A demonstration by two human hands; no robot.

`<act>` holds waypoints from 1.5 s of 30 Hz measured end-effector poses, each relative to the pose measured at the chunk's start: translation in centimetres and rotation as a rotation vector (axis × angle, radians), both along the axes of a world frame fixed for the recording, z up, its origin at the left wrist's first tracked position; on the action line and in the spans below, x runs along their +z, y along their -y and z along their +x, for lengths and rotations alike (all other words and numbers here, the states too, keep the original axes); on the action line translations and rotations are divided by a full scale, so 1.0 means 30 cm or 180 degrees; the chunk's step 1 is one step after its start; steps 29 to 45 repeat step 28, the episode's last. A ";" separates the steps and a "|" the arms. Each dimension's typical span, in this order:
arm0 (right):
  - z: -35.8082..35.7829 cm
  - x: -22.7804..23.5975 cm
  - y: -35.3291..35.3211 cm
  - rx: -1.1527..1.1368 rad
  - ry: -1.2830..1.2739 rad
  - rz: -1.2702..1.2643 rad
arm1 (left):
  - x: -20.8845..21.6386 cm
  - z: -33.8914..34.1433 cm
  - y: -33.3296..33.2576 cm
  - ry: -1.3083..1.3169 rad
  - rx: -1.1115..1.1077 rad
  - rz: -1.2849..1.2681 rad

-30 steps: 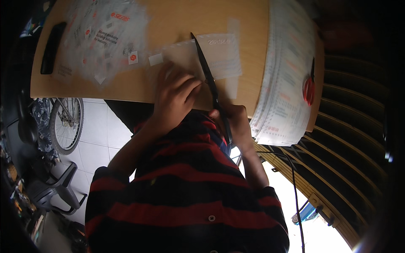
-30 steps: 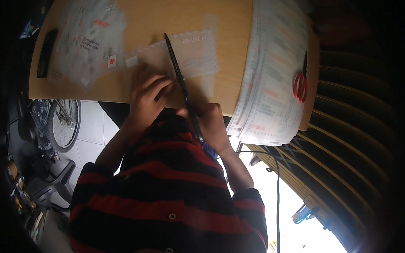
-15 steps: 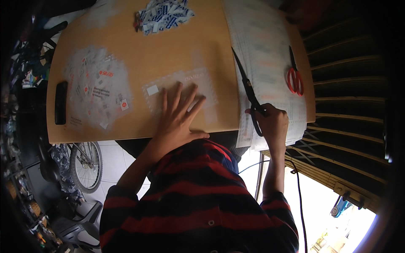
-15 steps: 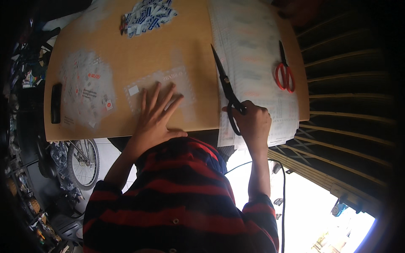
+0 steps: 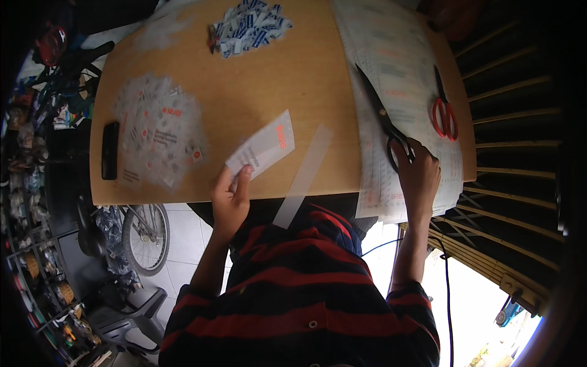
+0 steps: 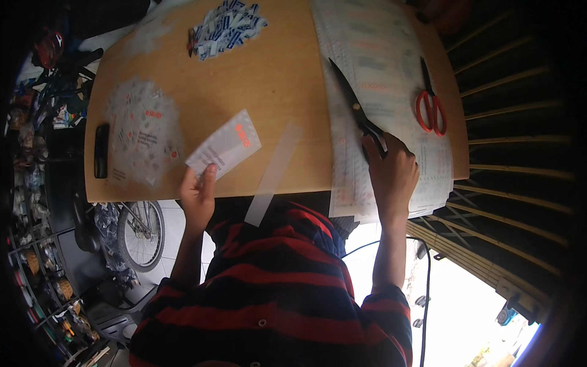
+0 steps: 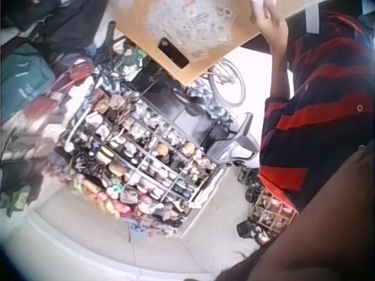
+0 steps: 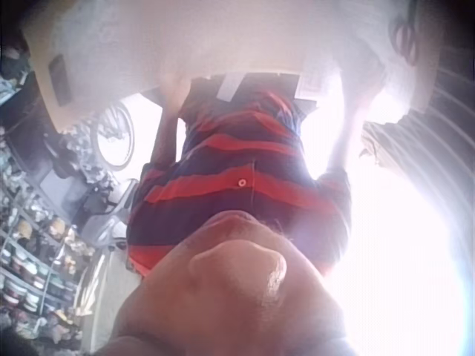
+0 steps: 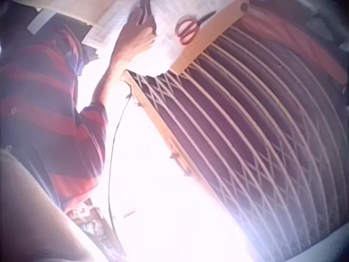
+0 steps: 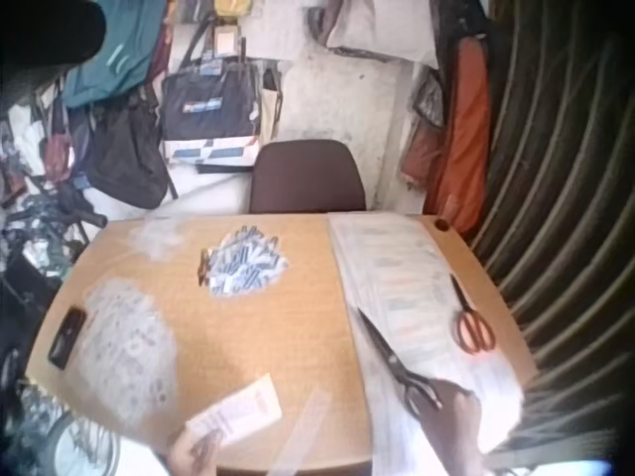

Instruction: The person cuts several sheets of translucent film with printed text using scissors, handling them one at a time and placing the cut pieces to the side.

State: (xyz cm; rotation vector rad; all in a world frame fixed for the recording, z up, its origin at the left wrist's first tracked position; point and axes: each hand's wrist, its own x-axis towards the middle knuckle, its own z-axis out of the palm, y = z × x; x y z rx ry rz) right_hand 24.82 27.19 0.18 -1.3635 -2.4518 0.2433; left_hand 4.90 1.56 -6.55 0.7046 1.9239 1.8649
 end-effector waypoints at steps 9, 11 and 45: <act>-0.130 -0.125 0.206 0.2679 -0.0223 -0.0723 | 0.045 -0.188 -0.134 0.1189 0.0874 0.1568; -0.142 -0.170 0.125 0.2357 -0.0155 -0.0028 | -0.007 -0.214 -0.134 0.1418 0.1050 0.1606; -0.423 -0.058 0.072 0.1560 -0.2559 -0.3889 | -0.060 -0.246 -0.130 0.0450 0.1230 0.1394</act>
